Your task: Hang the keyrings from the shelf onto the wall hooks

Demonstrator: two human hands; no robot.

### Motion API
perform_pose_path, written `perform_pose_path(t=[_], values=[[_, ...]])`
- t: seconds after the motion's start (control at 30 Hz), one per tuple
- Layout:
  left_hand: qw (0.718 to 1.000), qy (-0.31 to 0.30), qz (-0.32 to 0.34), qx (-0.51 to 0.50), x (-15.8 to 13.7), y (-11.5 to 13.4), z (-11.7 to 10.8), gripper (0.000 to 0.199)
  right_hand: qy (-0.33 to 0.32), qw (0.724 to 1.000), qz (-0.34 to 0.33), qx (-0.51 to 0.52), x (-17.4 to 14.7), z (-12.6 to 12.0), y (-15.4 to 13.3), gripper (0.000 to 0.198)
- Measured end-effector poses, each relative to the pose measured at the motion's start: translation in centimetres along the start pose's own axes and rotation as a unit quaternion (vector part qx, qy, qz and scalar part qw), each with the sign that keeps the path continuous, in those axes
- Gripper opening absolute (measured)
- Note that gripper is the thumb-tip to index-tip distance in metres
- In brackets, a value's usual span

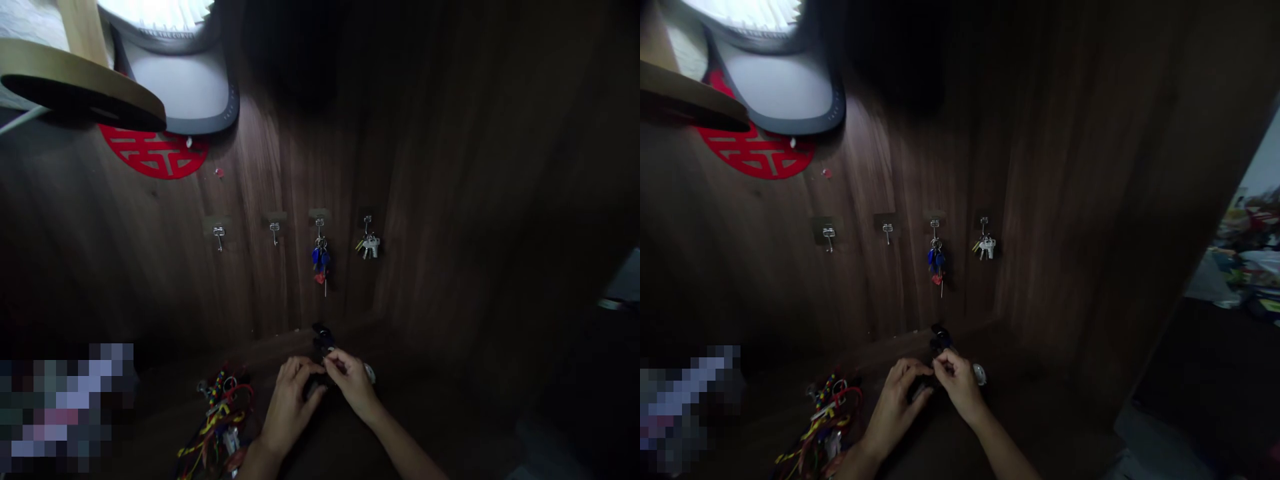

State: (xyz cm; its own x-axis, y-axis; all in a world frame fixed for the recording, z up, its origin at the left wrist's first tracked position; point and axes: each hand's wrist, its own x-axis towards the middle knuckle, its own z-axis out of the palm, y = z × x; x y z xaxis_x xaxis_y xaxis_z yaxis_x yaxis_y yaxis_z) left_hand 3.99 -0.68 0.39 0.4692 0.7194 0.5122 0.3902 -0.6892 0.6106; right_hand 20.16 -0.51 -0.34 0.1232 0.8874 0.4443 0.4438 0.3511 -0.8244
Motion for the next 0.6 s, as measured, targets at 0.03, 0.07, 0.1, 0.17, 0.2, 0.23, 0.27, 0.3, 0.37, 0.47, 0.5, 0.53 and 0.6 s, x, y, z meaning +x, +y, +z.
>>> perform_pose_path(t=[0.03, 0.07, 0.1, 0.17, 0.2, 0.23, 0.27, 0.3, 0.37, 0.47, 0.5, 0.53, 0.6], values=[[1.000, 0.000, 0.005, 0.018, 0.0, -0.1, 0.0, 0.019, -0.002, 1.000, -0.005, -0.001, 0.0, 0.1, 0.1, 0.022], [0.999, 0.001, 0.011, 0.035, 0.1, -0.1, 0.0, 0.017, -0.001, 1.000, -0.009, -0.002, 0.0, 0.2, 0.2, 0.021], [0.998, 0.003, 0.018, 0.052, 0.1, -0.2, 0.0, 0.016, 0.002, 1.000, -0.012, -0.003, 0.0, 0.3, 0.4, 0.021], [0.996, 0.014, 0.034, 0.085, 0.0, -0.2, 0.0, 0.014, 0.010, 1.000, -0.014, -0.010, 0.0, 0.6, 0.7, 0.021], [0.994, 0.021, 0.043, 0.101, 0.0, -0.2, 0.1, 0.014, 0.013, 1.000, -0.015, -0.016, 0.0, 0.7, 0.9, 0.021], [0.992, 0.026, 0.052, 0.115, -0.1, -0.2, 0.1, 0.015, 0.015, 1.000, -0.017, -0.022, 0.0, 0.7, 1.0, 0.021], [0.990, 0.029, 0.062, 0.126, -0.1, -0.1, 0.2, 0.016, 0.015, 0.999, -0.018, -0.026, -0.1, 0.8, 1.1, 0.021], [0.987, 0.030, 0.074, 0.136, -0.1, 0.1, 0.2, 0.018, 0.013, 0.999, -0.020, -0.029, -0.2, 0.8, 1.2, 0.022], [0.983, 0.034, 0.101, 0.152, -0.2, 0.4, 0.4, 0.019, 0.004, 0.999, -0.022, -0.031, -0.4, 0.8, 1.4, 0.022], [0.977, 0.040, 0.131, 0.162, -0.4, 0.9, 0.5, 0.015, -0.014, 0.999, -0.028, -0.030, -0.8, 0.6, 1.5, 0.024], [0.978, 0.043, 0.131, 0.160, -0.4, 1.0, 0.5, 0.013, -0.012, 0.999, -0.033, -0.032, -0.9, 0.5, 1.5, 0.023], [0.979, 0.049, 0.124, 0.154, -0.5, 1.0, 0.5, 0.011, -0.004, 0.999, -0.040, -0.034, -1.0, 0.3, 1.4, 0.021], [0.983, 0.078, 0.090, 0.137, -0.5, 0.9, 0.5, 0.008, 0.013, 0.998, -0.058, -0.037, -1.3, 0.0, 1.1, 0.018]])
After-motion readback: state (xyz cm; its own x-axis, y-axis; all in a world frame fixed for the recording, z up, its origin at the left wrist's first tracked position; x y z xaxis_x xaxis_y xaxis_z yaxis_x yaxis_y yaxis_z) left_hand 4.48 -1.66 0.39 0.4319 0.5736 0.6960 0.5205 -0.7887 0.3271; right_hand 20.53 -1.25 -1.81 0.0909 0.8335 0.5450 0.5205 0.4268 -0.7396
